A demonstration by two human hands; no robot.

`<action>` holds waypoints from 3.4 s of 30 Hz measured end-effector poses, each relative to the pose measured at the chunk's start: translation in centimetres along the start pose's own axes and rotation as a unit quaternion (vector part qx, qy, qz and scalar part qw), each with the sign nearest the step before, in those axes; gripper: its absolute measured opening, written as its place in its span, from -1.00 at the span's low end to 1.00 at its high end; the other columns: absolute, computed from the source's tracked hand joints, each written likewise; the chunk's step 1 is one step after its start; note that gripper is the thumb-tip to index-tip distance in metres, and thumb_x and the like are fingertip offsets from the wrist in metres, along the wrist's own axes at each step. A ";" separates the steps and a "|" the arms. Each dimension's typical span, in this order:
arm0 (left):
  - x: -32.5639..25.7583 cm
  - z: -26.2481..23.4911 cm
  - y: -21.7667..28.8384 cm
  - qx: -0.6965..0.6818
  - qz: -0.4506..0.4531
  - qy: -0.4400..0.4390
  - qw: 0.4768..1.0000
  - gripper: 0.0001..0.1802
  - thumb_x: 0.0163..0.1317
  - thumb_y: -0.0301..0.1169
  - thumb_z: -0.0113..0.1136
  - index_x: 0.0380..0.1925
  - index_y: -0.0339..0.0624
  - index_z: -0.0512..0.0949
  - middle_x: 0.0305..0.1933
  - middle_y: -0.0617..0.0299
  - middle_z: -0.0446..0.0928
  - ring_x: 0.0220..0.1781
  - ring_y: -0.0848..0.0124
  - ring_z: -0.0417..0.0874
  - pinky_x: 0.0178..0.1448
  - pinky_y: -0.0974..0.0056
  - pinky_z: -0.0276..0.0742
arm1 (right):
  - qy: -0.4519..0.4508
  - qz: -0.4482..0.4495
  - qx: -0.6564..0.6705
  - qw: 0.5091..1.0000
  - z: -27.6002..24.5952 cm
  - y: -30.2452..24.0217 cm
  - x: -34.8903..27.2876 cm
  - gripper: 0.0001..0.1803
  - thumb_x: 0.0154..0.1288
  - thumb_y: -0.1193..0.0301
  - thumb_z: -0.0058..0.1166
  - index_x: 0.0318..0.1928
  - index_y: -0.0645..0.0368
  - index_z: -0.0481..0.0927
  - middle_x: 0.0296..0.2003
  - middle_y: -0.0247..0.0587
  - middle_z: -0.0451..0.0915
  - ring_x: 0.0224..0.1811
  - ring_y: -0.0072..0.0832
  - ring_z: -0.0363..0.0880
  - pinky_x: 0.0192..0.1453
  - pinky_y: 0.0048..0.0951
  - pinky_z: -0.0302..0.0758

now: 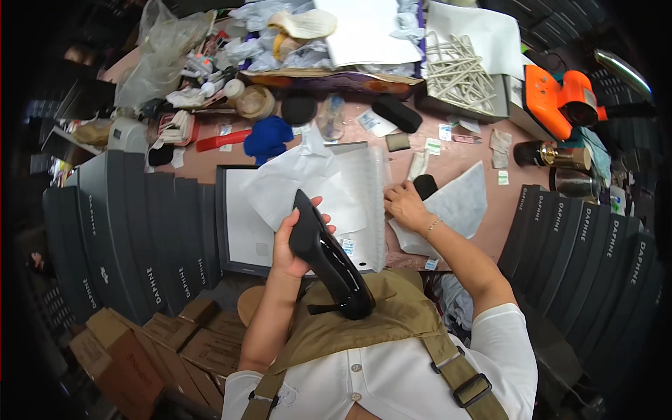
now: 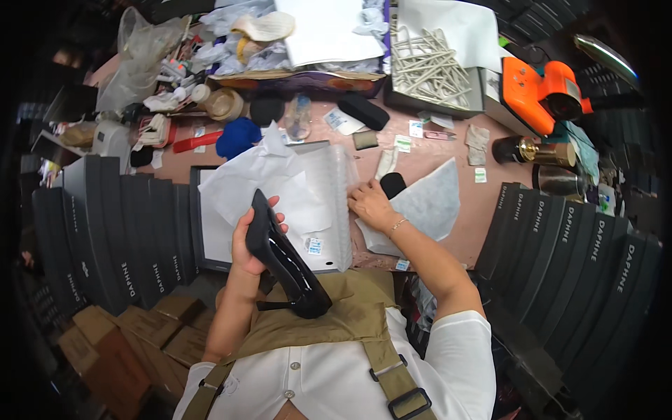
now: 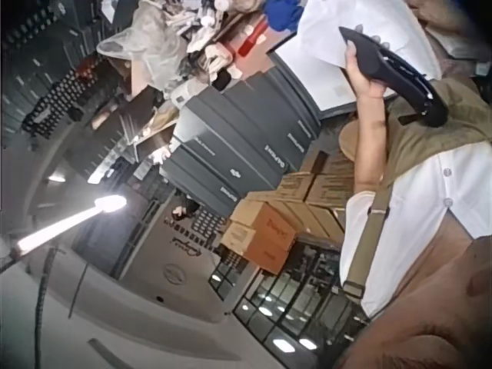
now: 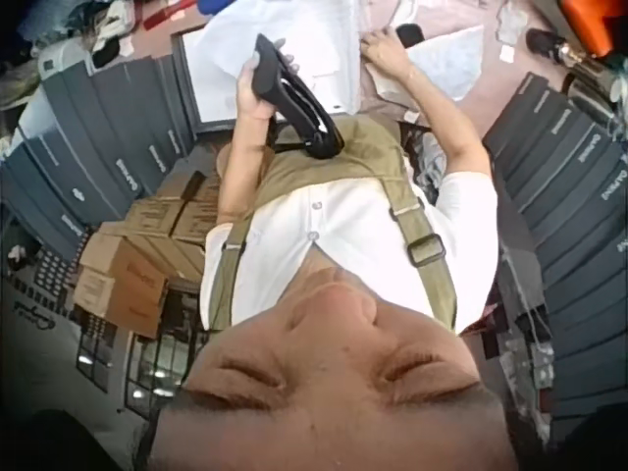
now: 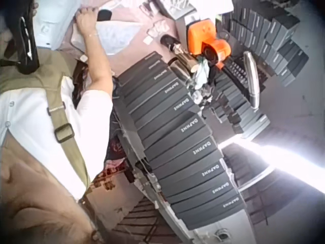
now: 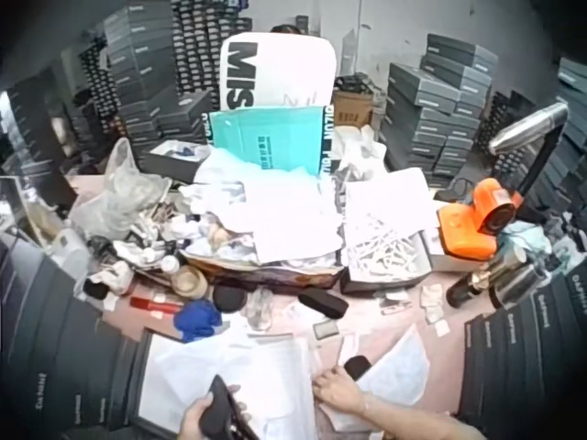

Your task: Inspecting, cleaning, and packing high-heeled shoes into boxes.

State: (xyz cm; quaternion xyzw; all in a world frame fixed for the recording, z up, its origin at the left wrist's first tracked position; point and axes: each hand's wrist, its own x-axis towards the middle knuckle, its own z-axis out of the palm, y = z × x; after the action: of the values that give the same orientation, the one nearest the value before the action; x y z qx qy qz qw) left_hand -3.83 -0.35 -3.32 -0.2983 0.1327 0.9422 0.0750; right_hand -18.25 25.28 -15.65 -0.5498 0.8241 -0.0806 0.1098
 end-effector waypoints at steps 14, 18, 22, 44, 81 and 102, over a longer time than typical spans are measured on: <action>-3.0 0.4 0.6 -0.031 0.034 -0.100 0.994 -0.39 0.30 -0.11 0.05 0.26 -0.18 0.23 -0.15 -0.03 0.57 -0.12 0.08 0.64 -0.05 0.07 0.61 | 0.170 0.143 0.558 0.800 -18.7 -15.5 -1.0 -0.83 0.14 0.57 0.20 -0.22 0.28 0.58 -0.34 -0.22 0.57 -0.33 -0.48 0.54 -0.21 -0.54 0.44; -3.8 -0.1 0.5 -0.038 0.043 -0.116 0.992 -0.40 0.30 -0.10 0.04 0.24 -0.20 0.26 -0.14 -0.02 0.57 -0.12 0.09 0.65 -0.04 0.07 0.62 | 0.223 0.089 0.509 0.826 -19.2 -19.0 0.9 -0.78 0.08 0.60 0.24 -0.20 0.25 0.60 -0.37 -0.20 0.56 -0.36 -0.42 0.55 -0.29 -0.46 0.46; -4.4 -0.7 0.4 -0.036 0.052 -0.096 0.993 -0.42 0.30 -0.09 0.03 0.21 -0.19 0.30 -0.13 -0.01 0.57 -0.11 0.11 0.64 -0.02 0.06 0.61 | 0.259 -0.009 0.386 0.886 -18.1 -19.6 2.2 -0.72 0.02 0.58 0.30 -0.19 0.23 0.62 -0.40 -0.25 0.52 -0.37 -0.37 0.52 -0.30 -0.41 0.46; -5.7 -1.1 0.0 -0.046 0.074 -0.013 0.996 -0.47 0.26 -0.07 0.08 0.09 -0.21 0.36 -0.15 -0.01 0.53 -0.10 0.15 0.61 0.02 0.08 0.56 | 0.246 -0.004 0.363 0.899 -17.5 -19.9 3.4 -0.73 0.01 0.57 0.31 -0.22 0.25 0.62 -0.36 -0.20 0.51 -0.35 -0.30 0.50 -0.28 -0.36 0.43; -6.7 -0.6 0.0 0.000 0.059 -0.033 0.998 -0.51 0.27 -0.10 0.08 0.02 -0.25 0.37 -0.14 -0.01 0.55 -0.08 0.21 0.61 0.09 0.13 0.52 | 0.204 -0.070 0.298 0.930 -18.6 -20.2 1.6 -0.68 -0.07 0.62 0.26 -0.21 0.23 0.58 -0.37 -0.24 0.49 -0.34 -0.32 0.45 -0.24 -0.35 0.37; -6.0 -1.0 0.1 -0.041 0.053 -0.030 0.997 -0.47 0.22 -0.08 0.12 0.05 -0.20 0.37 -0.17 0.01 0.54 -0.11 0.16 0.61 0.02 0.08 0.57 | 0.164 -0.021 0.377 0.911 -19.0 -19.1 0.7 -0.79 0.05 0.55 0.27 -0.24 0.22 0.61 -0.39 -0.23 0.52 -0.33 -0.32 0.51 -0.23 -0.35 0.42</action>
State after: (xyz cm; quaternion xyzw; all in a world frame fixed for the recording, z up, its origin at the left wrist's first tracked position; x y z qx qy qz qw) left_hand 1.60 -1.16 -0.61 -0.2658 0.1075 0.9579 0.0168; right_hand -6.61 17.59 7.42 -0.4636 0.7271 -0.4767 0.1708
